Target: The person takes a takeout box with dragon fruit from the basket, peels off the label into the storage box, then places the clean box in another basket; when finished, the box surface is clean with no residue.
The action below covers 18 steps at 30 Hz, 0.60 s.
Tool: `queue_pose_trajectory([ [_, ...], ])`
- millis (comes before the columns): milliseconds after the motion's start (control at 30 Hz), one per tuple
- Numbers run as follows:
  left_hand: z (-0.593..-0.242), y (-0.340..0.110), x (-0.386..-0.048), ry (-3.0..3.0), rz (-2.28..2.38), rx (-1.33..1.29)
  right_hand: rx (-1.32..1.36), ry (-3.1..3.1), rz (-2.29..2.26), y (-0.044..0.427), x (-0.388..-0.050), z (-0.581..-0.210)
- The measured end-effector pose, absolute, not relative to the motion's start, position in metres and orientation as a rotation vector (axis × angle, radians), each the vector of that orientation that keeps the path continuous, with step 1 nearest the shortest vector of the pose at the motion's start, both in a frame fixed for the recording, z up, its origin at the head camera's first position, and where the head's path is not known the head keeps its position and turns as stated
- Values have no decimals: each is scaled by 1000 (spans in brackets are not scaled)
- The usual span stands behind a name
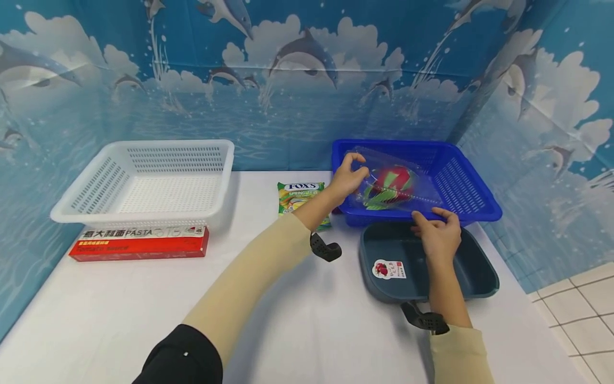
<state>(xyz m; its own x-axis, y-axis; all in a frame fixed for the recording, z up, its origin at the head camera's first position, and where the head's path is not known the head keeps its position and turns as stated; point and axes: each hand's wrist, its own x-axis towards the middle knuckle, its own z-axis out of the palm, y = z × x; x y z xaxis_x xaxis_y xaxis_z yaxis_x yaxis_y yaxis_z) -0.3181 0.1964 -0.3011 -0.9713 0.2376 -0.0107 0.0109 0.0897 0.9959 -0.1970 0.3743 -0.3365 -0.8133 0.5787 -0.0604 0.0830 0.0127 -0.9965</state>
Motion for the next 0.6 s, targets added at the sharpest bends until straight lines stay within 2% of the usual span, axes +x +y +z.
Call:
queue_pose_trajectory([
  [300,-300,215,-319,2124,1895,22,-687,-1924,1870,375,-196,-337],
  [600,-296,226,-308,2383,1745,-74,-684,-1922,1870,374,-198,-337],
])
